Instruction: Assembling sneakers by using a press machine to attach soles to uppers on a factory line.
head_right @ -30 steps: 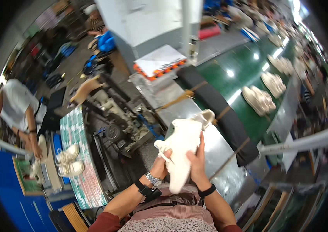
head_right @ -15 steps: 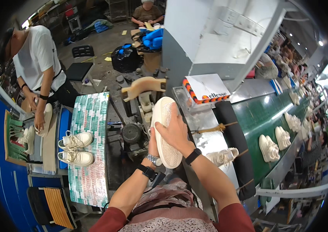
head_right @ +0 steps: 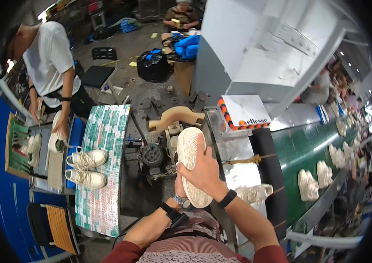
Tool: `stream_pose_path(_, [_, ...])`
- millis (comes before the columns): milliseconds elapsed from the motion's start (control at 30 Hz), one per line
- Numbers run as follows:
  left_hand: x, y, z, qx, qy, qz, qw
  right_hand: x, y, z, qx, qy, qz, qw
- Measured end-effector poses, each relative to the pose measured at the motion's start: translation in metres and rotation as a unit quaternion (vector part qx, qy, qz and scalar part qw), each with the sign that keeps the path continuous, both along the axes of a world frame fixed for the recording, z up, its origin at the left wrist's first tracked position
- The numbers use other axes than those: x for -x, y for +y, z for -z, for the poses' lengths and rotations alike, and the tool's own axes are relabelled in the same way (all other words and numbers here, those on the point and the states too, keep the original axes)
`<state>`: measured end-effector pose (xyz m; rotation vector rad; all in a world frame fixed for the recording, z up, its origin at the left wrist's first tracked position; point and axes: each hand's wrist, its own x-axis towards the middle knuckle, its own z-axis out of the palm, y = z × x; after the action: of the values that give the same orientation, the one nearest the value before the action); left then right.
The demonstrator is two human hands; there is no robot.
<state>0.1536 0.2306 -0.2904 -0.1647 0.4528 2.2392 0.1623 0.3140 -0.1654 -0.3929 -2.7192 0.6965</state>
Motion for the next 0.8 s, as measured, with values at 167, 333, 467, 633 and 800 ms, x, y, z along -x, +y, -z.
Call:
stream_pose_path(167, [0.014,0.002,0.024,-0.049,-0.066,-0.018,0.996,0.046,-0.007,-0.025,-0.040,-0.090,-0.056,0.994])
stream_pose_path(333, [0.012,0.003,0.007,0.020,-0.075,-0.005,0.997,0.038,0.002,-0.005,-0.029,-0.089,-0.032,0.995])
stream_pose_path(467, [-0.011,-0.014,0.025,0.019,-0.064,0.014,0.998,0.010,-0.010,0.006,-0.059,-0.059,-0.029,0.996])
stream_pose_path(633, [-0.022,-0.048,0.039,0.012,-0.051,0.179,0.982,0.008,-0.013,0.006,-0.070,-0.029,-0.018,0.997])
stream_pose_path(800, [-0.020,-0.016,0.002,-0.097,-0.065,0.051,0.992,0.003,-0.018,0.011,-0.065,0.018,-0.028,0.997])
